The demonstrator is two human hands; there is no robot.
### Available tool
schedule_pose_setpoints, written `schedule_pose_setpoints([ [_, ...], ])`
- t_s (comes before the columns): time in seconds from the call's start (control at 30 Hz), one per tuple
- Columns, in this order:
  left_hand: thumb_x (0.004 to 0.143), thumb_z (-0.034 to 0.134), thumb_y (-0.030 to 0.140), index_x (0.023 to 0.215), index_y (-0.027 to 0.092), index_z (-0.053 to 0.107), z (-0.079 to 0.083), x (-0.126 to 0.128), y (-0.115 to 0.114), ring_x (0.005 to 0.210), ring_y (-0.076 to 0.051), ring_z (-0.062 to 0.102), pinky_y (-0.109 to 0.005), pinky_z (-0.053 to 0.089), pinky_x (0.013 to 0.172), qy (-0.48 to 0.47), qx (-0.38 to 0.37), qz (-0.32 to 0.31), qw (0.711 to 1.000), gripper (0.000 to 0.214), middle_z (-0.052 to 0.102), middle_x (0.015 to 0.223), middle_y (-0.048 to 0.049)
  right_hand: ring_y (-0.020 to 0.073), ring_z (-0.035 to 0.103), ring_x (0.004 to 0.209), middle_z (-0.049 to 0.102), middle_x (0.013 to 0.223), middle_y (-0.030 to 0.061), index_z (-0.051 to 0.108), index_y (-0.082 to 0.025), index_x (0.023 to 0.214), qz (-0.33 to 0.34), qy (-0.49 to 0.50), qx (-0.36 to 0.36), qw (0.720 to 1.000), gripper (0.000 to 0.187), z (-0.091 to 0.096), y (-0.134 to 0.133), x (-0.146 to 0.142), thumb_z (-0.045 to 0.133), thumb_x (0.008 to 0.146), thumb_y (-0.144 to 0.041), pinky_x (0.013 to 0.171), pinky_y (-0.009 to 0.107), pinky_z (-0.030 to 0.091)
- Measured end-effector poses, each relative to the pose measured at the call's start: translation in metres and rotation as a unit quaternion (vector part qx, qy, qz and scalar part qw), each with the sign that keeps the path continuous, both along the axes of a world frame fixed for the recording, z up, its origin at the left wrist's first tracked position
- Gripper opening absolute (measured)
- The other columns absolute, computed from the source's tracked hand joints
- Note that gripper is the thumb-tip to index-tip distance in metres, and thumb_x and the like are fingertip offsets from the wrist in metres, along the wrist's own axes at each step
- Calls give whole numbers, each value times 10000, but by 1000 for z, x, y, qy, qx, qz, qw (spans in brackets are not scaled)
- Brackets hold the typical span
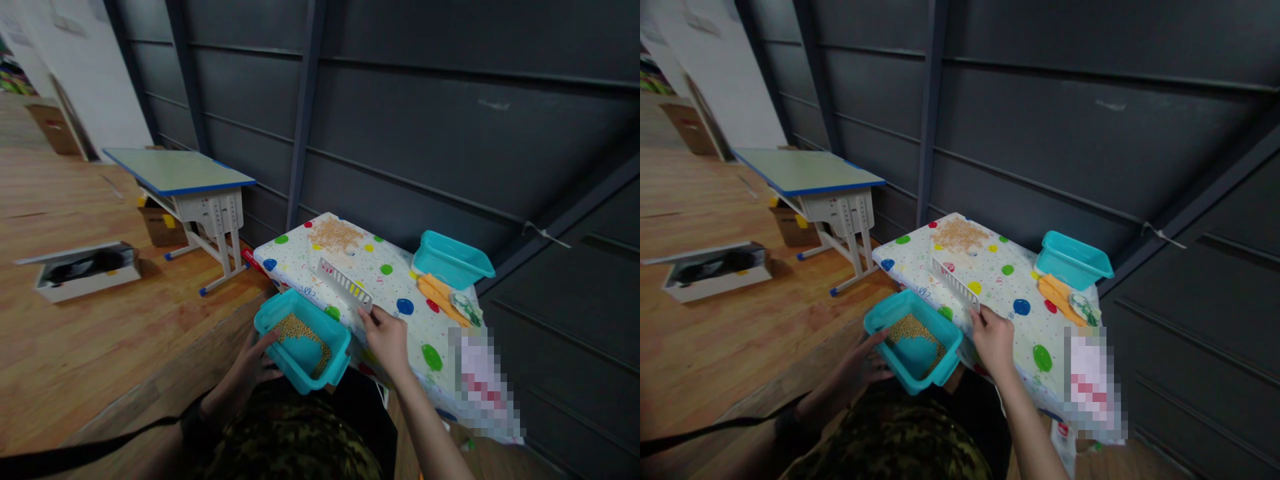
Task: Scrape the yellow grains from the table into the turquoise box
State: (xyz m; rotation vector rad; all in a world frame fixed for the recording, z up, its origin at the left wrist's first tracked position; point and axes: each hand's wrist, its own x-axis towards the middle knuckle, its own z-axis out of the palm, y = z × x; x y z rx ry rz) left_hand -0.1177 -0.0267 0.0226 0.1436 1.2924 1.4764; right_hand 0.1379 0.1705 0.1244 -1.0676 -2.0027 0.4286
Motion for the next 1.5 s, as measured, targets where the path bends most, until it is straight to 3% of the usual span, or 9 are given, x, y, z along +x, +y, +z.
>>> schedule_pose_setpoints([
  [0.13,1006,1087,566,1883,350,539,0,-4,1,1044,-347,978,-461,827,851,-2,5,4,1000,1057,875,1652,-202,217,559,527,656,557,60,618,-311,639,-3,-13,10,1000,831,-2,-1,2,524,1154,-956,592,344,408],
  [0.23,998,1093,564,1878,358,540,5,-2,-1,1196,-415,989,-507,832,907,-3,9,7,1000,1059,835,1733,-236,209,543,513,666,555,59,698,-293,670,-25,-12,40,999,848,-3,-12,18,532,1181,-949,579,338,407],
  [0.37,1068,1024,503,1887,345,513,10,3,-1,1190,-400,992,-493,836,895,-9,6,9,1000,978,827,1758,-242,201,561,475,692,555,61,785,-272,694,-53,-4,90,995,907,-6,-36,45,531,1231,-957,562,328,437],
  [0.63,1050,1030,494,1869,324,526,18,5,1,1099,-370,988,-442,814,808,-5,-11,8,1000,976,861,1700,-229,229,754,516,873,711,82,931,-267,808,-8,2,121,993,788,-12,-75,63,642,1289,-821,591,311,562],
  [0.8,996,1078,572,1904,336,508,16,4,-1,1196,-426,985,-474,811,873,0,5,5,1000,1097,845,1728,-254,257,773,560,912,775,119,950,-248,830,-33,22,81,996,818,-9,-49,38,625,1238,-878,579,330,534],
  [0.9,978,1096,595,1897,334,527,14,3,-3,1230,-438,979,-485,811,898,0,6,3,1000,1112,822,1763,-260,248,698,529,832,662,110,938,-243,822,-40,13,39,998,849,-7,-27,20,575,1195,-914,579,333,499],
  [1.23,1138,930,467,1834,346,598,23,9,3,963,-304,954,-384,774,759,12,-32,38,999,780,891,1614,-174,233,633,596,732,616,55,815,-245,697,-6,43,-72,996,736,-5,-21,29,750,1037,-895,588,319,475],
  [1.37,1075,1020,499,1803,353,603,18,4,1,979,-301,945,-421,793,815,2,-10,29,1000,852,873,1628,-163,250,665,622,792,674,79,893,-229,802,-28,57,-69,996,713,-4,-11,22,715,1030,-880,618,334,497],
  [1.5,891,1196,513,1815,388,591,7,-6,1,1213,-407,963,-470,795,934,-59,5,22,998,1111,853,1647,-181,235,638,605,798,683,89,833,-256,756,-17,36,-63,997,689,-6,0,11,692,1038,-868,619,337,453],
])
